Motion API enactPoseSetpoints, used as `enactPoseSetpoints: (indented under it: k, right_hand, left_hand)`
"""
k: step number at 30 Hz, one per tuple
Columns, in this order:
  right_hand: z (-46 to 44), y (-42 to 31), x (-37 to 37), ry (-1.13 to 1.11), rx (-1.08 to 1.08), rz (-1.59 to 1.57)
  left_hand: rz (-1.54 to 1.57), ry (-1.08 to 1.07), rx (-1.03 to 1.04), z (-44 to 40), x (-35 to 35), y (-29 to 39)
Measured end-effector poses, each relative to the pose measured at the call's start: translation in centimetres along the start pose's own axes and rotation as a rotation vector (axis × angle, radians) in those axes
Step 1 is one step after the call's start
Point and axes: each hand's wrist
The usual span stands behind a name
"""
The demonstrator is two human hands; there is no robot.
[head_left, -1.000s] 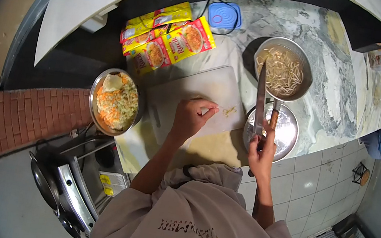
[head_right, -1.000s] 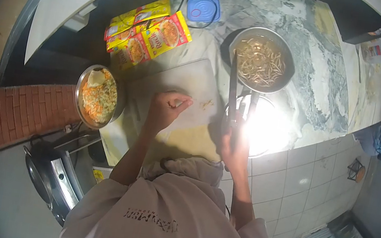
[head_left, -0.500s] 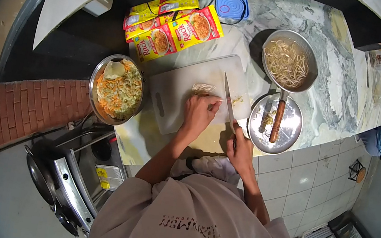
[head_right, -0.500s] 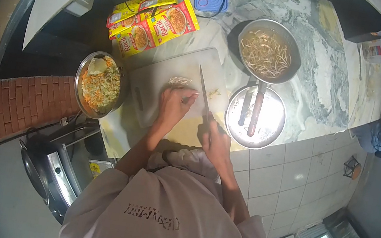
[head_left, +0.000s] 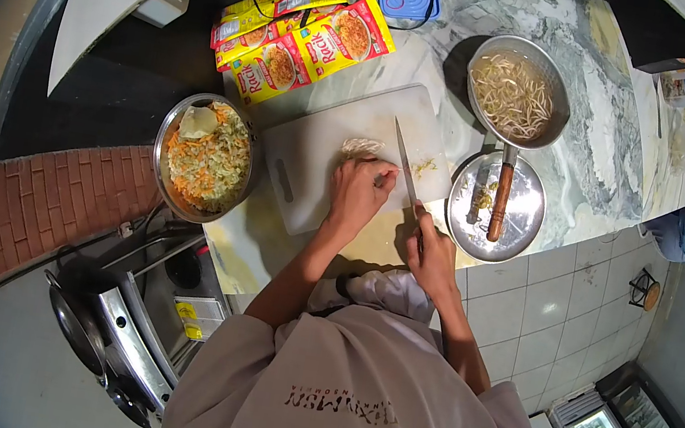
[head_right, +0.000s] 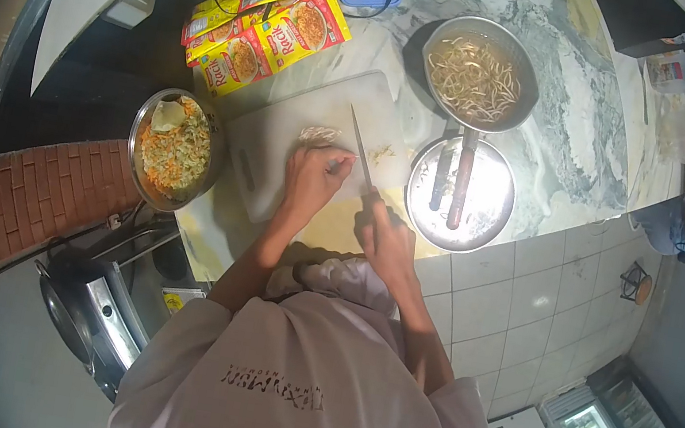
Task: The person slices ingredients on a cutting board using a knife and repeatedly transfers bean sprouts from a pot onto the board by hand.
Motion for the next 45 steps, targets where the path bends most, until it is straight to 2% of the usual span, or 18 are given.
enactPoseSetpoints:
  k: [8, 11, 20, 23, 26, 28, 29, 31, 37, 45]
  right_hand:
    - [-0.3, -1.0, -0.2, -0.03, -0.002, 0.147]
    - [-0.3, -0.9, -0.1, -0.018, -0.023, 0.164]
    - [0.2, -0.5, -0.4, 0.046, 0.02, 0.025]
    - [0.0, -0.5, -0.9, 0.056, 0.047, 0.002]
    - [-0.1, -0.4, -1.2, 0.05, 0.048, -0.007]
    - [-0.1, -0.4, -1.1, 0.045, 0.056, -0.011]
    - [-0.1, -0.4, -1.1, 0.052, 0.043, -0.006]
    - [-0.1, -0.3, -1.0, 0.059, 0.03, -0.001]
    - [0.0, -0.5, -1.0, 0.072, 0.072, -0.04]
    - [0.0, -1.1, -1.3, 0.067, 0.126, -0.08]
  left_hand:
    - [0.056, -0.026, -0.058, -0.1, -0.1, 0.2]
    - [-0.026, -0.042, -0.059, -0.4, -0.2, 0.0]
    - [0.01, -0.1, -0.137, -0.4, -1.1, 0.5]
    - [0.133, -0.16, -0.226, -0.6, -2.1, 0.8]
    - [0.152, -0.156, -0.183, -0.9, -3.2, 1.2]
    - [0.164, -0.248, 0.017, -1.4, -3.4, 0.8]
    - [0.164, -0.247, 0.016, -1.5, -3.2, 0.5]
    - [0.087, -0.209, 0.3, -1.7, -2.5, -0.3]
    - [-0.03, -0.363, 0.329, -3.6, -2.4, 0.3]
    - [-0.12, -0.271, 0.292, -3.6, -2.5, 0.3]
Point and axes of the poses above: each hand's wrist, its own z-axis away from the middle knuckle, its own x-axis out of the palm, y = z × x, and after that the axes turned 3 degrees about y, right-handed
